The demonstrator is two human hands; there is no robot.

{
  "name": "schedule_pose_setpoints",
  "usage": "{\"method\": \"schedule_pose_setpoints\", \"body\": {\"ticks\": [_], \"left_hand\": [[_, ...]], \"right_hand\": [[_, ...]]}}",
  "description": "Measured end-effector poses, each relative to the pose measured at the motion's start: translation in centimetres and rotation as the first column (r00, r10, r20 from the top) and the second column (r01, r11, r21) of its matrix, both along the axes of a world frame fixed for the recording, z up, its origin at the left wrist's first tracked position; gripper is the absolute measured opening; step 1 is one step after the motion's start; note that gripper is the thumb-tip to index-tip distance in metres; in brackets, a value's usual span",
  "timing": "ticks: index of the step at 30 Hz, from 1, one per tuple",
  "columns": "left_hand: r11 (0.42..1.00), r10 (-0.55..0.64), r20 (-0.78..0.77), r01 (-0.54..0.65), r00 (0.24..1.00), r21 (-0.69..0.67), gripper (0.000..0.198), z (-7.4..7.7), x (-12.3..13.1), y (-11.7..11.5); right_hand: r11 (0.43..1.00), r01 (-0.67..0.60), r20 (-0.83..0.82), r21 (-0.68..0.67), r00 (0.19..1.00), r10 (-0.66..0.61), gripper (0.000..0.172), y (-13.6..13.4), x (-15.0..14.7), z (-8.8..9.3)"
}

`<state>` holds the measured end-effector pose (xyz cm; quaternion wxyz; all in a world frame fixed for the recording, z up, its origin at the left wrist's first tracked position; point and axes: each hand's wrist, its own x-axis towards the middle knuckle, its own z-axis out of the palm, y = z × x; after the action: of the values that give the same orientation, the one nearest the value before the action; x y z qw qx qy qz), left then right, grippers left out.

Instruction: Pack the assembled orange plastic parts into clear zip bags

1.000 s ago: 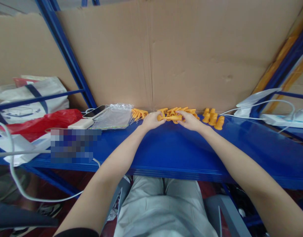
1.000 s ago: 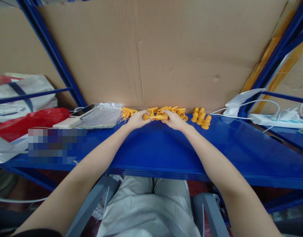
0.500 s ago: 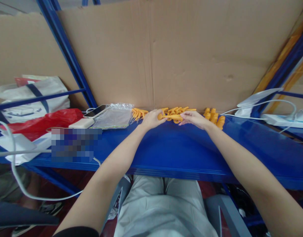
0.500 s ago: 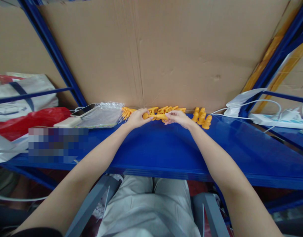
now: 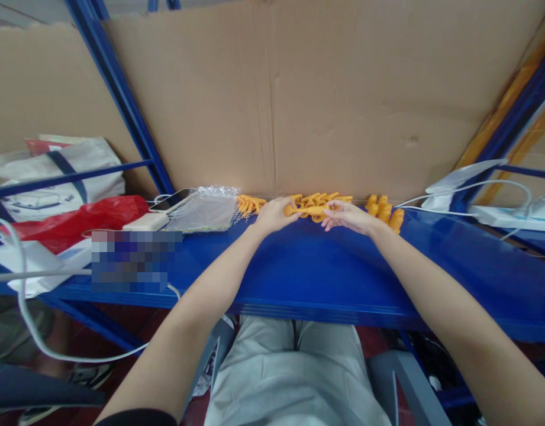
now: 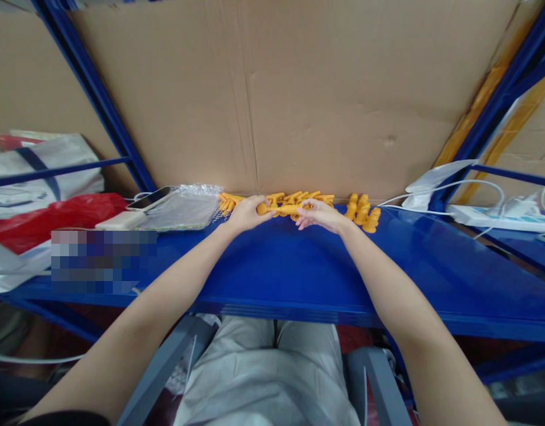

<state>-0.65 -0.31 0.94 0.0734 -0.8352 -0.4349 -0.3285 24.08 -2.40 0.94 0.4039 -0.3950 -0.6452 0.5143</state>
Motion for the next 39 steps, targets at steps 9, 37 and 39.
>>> {"method": "schedule_pose_setpoints", "body": {"ticks": [9,37,39], "left_hand": [[1.0,0.02,-0.014,-0.02,1.0,0.024,0.026,0.1,0.2,-0.2],[0.998,0.063,-0.011,-0.063,0.998,-0.01,0.024,-0.1,0.3,-0.7],[0.998,0.067,0.027,-0.066,0.997,-0.012,0.027,0.2,0.3,-0.8]], "right_hand": [[0.983,0.16,0.137,-0.089,0.98,-0.147,0.054,-0.1,-1.0,0.0],[0.993,0.103,-0.017,0.06,0.995,-0.102,0.029,0.3,-1.2,-0.6],[0.983,0.153,0.002,0.104,0.988,-0.154,0.03,0.5,-1.6,-0.8]]}}
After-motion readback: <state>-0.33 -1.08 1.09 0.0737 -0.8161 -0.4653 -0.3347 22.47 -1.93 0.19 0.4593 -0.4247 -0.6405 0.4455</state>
